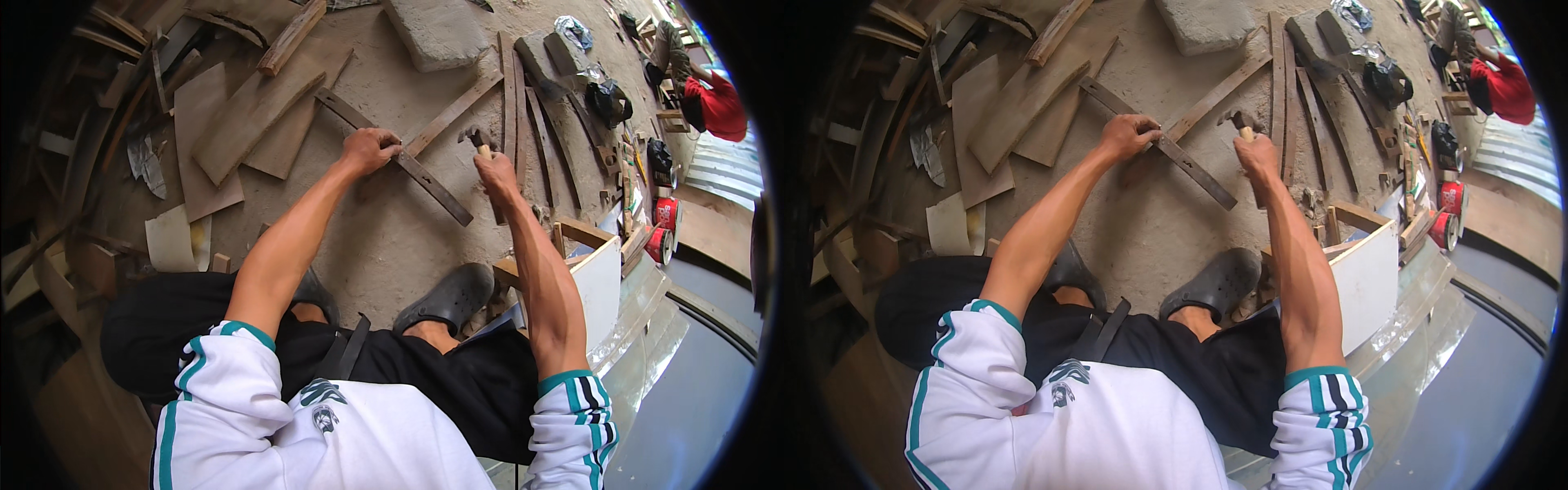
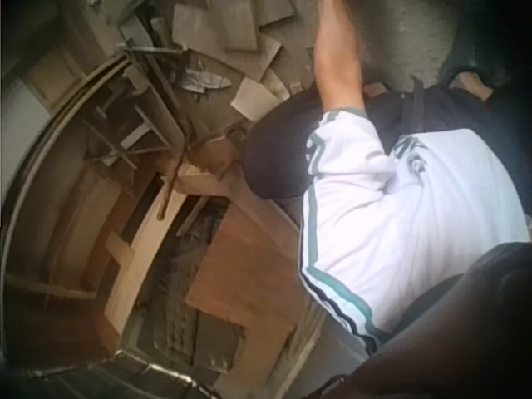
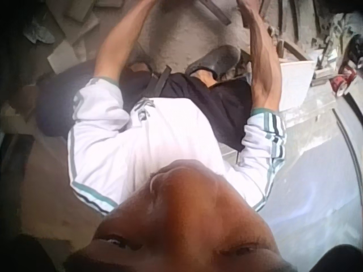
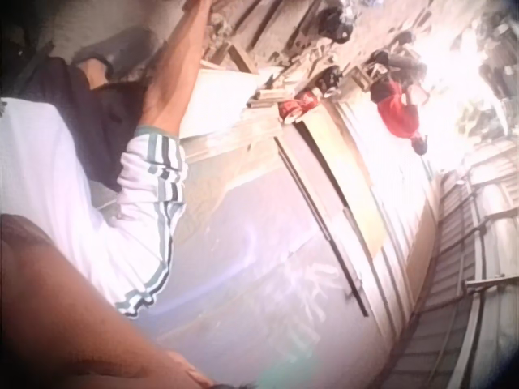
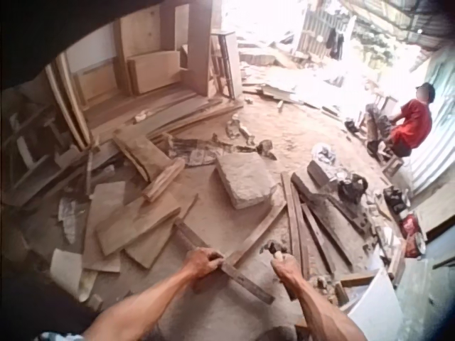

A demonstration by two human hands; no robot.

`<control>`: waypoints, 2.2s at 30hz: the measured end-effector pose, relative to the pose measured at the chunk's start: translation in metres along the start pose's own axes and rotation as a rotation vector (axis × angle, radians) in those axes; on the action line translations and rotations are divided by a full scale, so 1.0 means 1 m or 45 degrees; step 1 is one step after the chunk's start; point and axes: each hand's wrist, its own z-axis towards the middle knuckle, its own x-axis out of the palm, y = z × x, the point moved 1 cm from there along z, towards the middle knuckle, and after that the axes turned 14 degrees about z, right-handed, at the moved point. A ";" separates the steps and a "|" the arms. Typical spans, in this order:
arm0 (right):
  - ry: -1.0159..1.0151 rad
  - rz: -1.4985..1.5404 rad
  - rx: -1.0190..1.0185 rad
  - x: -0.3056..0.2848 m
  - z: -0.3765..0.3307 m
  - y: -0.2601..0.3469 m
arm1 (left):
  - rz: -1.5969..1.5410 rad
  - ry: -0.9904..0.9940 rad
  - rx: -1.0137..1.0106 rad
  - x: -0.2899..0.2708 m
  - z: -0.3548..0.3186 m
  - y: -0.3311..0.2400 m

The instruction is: The person sits on the ground and uses a hammer to repeatedly strike a long, thin piece of wood resting on a concrete block. The person adjusts the wood's position several times and continues hammering along its length.

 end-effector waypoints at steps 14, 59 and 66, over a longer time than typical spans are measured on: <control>-0.042 0.740 0.279 0.056 -0.050 0.016 | -0.004 0.045 0.037 -0.002 -0.008 -0.003; -0.213 0.036 0.044 0.083 -0.075 -0.043 | -0.030 -0.016 0.128 -0.002 -0.006 -0.004; -0.224 -0.008 0.023 0.085 -0.071 -0.046 | 0.013 -0.028 0.141 -0.003 -0.006 -0.005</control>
